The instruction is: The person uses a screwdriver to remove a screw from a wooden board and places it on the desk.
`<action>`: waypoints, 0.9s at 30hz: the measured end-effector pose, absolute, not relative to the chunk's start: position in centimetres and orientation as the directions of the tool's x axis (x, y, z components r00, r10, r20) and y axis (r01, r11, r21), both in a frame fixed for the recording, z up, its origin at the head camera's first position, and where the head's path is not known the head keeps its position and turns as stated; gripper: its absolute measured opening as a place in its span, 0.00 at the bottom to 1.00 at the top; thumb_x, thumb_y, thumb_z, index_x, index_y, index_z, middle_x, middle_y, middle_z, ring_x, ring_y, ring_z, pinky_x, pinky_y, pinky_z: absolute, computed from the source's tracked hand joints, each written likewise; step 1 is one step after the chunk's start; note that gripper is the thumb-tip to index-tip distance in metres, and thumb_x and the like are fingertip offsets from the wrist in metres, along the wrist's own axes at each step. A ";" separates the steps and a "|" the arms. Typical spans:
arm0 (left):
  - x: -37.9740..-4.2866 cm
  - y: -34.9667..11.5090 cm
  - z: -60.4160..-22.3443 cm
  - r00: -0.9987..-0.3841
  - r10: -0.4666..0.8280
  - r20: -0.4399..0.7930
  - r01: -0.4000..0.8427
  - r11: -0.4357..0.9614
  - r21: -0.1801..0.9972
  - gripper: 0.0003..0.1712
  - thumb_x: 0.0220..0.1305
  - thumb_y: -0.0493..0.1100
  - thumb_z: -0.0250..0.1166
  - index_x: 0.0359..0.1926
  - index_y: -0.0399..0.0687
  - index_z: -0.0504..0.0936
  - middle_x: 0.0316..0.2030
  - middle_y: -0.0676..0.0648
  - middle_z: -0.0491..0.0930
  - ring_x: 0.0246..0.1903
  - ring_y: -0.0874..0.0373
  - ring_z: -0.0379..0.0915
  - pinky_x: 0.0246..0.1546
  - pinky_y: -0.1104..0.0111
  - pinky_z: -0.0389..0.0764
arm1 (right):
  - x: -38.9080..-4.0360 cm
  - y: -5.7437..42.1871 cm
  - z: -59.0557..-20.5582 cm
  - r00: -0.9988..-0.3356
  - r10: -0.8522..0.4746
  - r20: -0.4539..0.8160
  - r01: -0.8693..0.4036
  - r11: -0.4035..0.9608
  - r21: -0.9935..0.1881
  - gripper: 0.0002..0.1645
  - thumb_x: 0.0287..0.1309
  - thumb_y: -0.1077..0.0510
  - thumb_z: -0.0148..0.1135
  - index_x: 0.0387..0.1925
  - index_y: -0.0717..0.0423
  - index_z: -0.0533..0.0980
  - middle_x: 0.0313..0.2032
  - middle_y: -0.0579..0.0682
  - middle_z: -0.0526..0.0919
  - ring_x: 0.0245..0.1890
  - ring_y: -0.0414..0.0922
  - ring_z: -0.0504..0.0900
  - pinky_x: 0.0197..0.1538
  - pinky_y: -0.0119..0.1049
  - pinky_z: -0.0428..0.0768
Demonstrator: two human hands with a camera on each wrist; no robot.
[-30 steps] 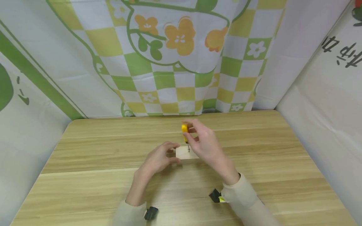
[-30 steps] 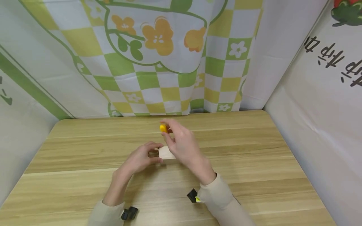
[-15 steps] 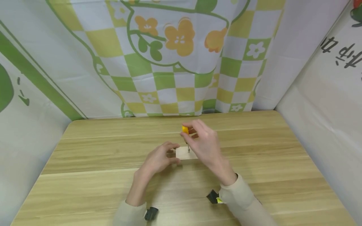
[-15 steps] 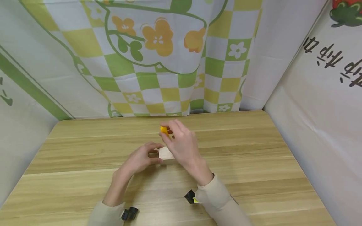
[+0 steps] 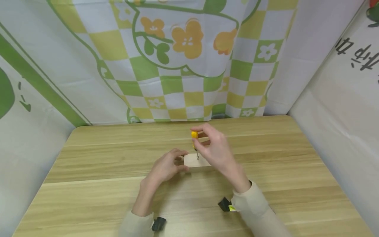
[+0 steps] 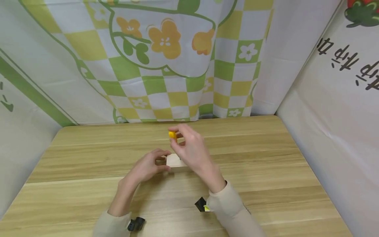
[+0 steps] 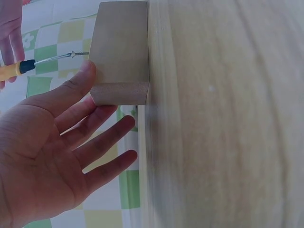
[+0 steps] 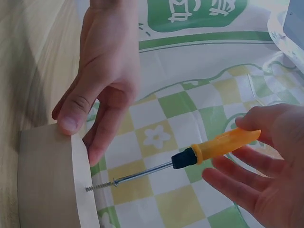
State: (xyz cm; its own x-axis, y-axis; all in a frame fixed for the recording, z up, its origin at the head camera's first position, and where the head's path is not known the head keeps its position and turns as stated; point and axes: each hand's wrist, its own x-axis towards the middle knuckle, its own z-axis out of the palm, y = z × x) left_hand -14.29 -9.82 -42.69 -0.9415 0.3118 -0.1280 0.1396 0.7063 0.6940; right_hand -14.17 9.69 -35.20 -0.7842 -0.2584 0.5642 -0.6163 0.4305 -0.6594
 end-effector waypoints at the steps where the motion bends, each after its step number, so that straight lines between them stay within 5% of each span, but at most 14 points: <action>1: -14.3 -9.8 -42.7 -0.941 0.312 -0.128 0.140 0.706 0.694 0.33 0.56 0.49 0.75 0.63 0.56 0.78 0.57 0.54 0.79 0.58 0.50 0.77 0.58 0.47 0.76 | -14.1 9.6 -35.3 -0.777 -0.254 0.576 -0.624 0.432 -0.651 0.15 0.57 0.67 0.69 0.47 0.61 0.79 0.44 0.55 0.83 0.39 0.47 0.86 0.36 0.28 0.86; 15: -14.5 -9.7 -42.7 -0.942 0.306 -0.135 0.133 0.713 0.689 0.32 0.56 0.50 0.75 0.63 0.57 0.78 0.58 0.53 0.79 0.58 0.50 0.77 0.60 0.47 0.75 | -13.9 9.8 -35.5 -0.755 -0.213 0.620 -0.642 0.435 -0.631 0.17 0.52 0.73 0.67 0.46 0.64 0.80 0.38 0.55 0.81 0.35 0.47 0.86 0.37 0.30 0.86; 27: -14.5 -9.8 -42.7 -0.943 0.304 -0.132 0.130 0.705 0.697 0.32 0.56 0.49 0.75 0.63 0.57 0.78 0.59 0.54 0.79 0.58 0.51 0.77 0.60 0.48 0.75 | -14.4 10.5 -35.0 -0.756 -0.324 0.569 -0.655 0.404 -0.639 0.17 0.56 0.73 0.62 0.48 0.62 0.80 0.44 0.56 0.85 0.41 0.47 0.87 0.41 0.27 0.85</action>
